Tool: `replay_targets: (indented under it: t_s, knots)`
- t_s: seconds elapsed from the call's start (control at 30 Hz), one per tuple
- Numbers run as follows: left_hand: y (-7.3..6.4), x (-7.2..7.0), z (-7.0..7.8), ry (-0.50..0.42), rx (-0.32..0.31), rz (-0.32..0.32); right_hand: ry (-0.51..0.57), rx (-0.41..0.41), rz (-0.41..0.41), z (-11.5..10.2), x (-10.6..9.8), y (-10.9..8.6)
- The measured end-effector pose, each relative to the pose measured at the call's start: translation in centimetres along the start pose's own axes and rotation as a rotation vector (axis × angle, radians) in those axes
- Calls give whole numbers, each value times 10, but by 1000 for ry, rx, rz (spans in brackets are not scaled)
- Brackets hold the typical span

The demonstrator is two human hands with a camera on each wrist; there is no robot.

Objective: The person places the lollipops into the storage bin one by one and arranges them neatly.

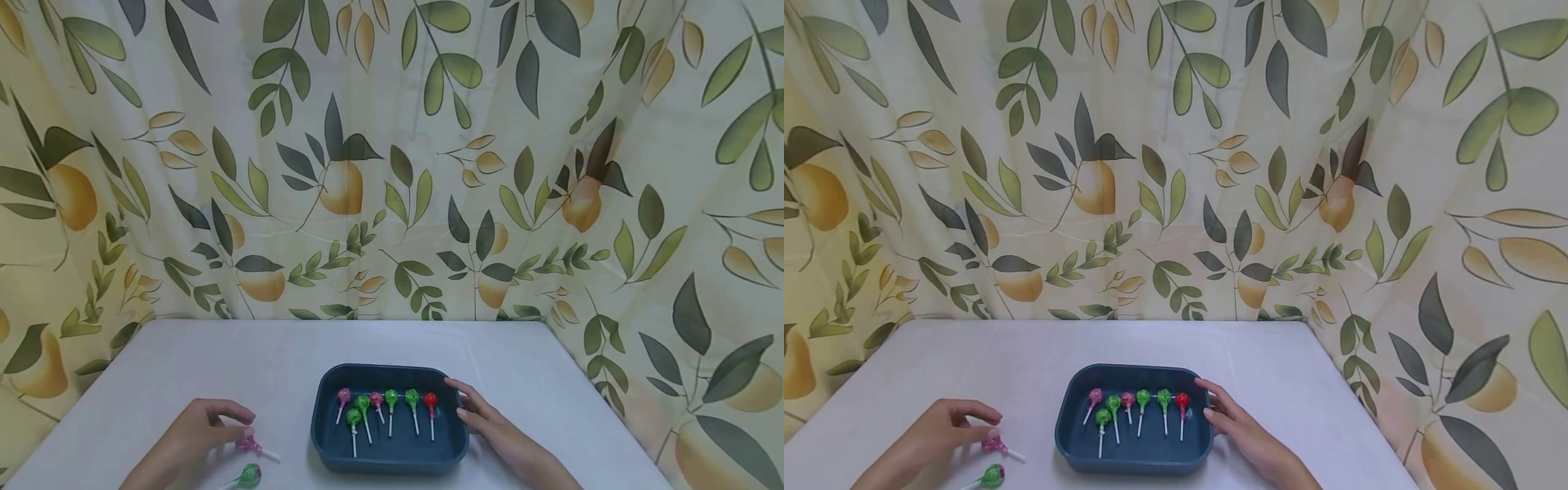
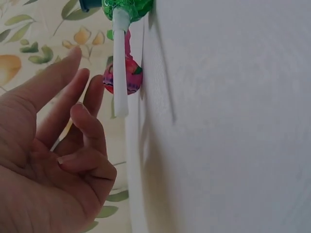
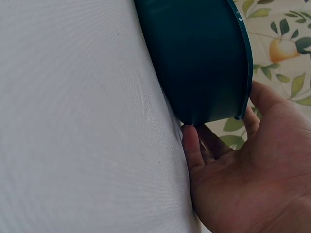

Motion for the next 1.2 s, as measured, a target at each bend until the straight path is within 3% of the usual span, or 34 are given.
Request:
replay_targets:
  t_s: [0.63,0.97,1.2]
  knots:
    - [-1,22,0,20,-38,-77,-6,-20,-15,-4,2,-3]
    - [-1,14,3,53,9,-31,-10,-23,-20,-2,1,-2]
    - [-2,8,-3,58,-1,-17,-6,-20,-15,-3,1,-3]
Point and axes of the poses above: each hand's wrist, its own y-axis towards the middle knuckle, its own x-axis out of the palm, z = x × y, the point moved 7 cm from there along y, towards the middle knuckle, and after that the axes turned 9 degrees about x, right-handed, at the moved point
